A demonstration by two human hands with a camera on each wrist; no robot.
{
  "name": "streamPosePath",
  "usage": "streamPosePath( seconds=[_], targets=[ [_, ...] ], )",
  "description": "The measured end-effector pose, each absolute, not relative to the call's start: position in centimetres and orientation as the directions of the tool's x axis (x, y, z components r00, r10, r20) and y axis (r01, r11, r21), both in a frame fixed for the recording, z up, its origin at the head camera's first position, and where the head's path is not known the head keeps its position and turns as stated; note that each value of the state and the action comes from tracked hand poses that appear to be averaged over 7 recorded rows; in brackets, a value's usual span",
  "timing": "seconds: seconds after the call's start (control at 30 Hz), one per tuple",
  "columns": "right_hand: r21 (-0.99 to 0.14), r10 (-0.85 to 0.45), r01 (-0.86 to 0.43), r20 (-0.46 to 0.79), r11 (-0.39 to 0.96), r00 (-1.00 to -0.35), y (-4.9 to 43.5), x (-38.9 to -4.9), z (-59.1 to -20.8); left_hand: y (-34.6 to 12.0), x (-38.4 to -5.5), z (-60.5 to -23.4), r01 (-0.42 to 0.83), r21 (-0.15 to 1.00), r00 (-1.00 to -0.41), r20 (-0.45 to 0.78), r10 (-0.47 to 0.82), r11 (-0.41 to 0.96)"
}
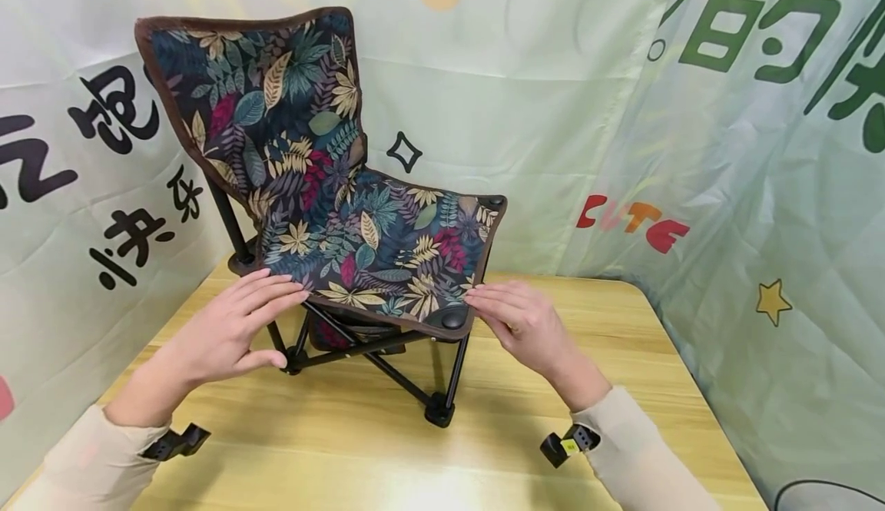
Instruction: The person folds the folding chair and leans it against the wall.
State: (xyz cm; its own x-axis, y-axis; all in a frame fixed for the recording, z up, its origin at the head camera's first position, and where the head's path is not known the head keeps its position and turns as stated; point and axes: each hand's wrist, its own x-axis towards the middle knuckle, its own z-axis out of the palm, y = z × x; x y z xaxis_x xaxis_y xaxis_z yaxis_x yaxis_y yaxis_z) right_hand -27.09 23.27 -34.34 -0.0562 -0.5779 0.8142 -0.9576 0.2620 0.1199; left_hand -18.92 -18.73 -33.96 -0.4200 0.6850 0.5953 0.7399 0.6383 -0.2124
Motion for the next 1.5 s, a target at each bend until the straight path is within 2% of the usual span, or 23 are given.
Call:
streamPosePath(
  seconds=[0.2,0.3,0.57,0.67,0.83,1.1,1.23,1.5],
  targets=[
    [0.200,-0.552,-0.964,0.831,0.175,0.073,21.9,-25.9,-34.3,-19.6,-19.6,-34.3,0.725,-0.217,-0.422,0.610,0.671,0.653],
    [0.227,-0.537,-0.962,0.836,0.149,0.114,21.2,-25.2,-34.1,-20.0,-19.8,-34.3,0.718,-0.221,-0.432,0.601,0.672,0.660],
    [0.253,-0.529,-0.962,0.833,0.103,0.163,19.7,-23.4,-33.5,-20.4,-20.1,-34.4,0.700,-0.177,-0.468,0.617,0.632,0.692],
    [0.244,-0.539,-0.965,0.828,0.094,0.157,19.5,-23.1,-33.6,-19.9,-19.8,-34.3,0.705,-0.145,-0.472,0.634,0.612,0.694],
    [0.184,-0.557,-0.975,0.826,0.121,0.087,20.0,-23.7,-33.7,-17.3,-19.2,-33.8,0.749,-0.114,-0.451,0.634,0.629,0.652],
    [0.100,-0.622,-0.954,0.777,0.282,-0.102,21.7,-27.3,-34.8,-12.7,-17.9,-33.4,0.822,-0.179,-0.321,0.638,0.700,0.540],
    [0.080,-0.629,-0.928,0.756,0.364,-0.182,23.5,-29.6,-35.2,-10.3,-17.8,-33.2,0.835,-0.199,-0.294,0.625,0.723,0.513],
    [-0.008,-0.534,-0.811,0.749,0.585,-0.392,26.6,-33.4,-34.3,-6.4,-17.8,-32.4,0.827,-0.252,-0.259,0.623,0.738,0.502]
  ],
)
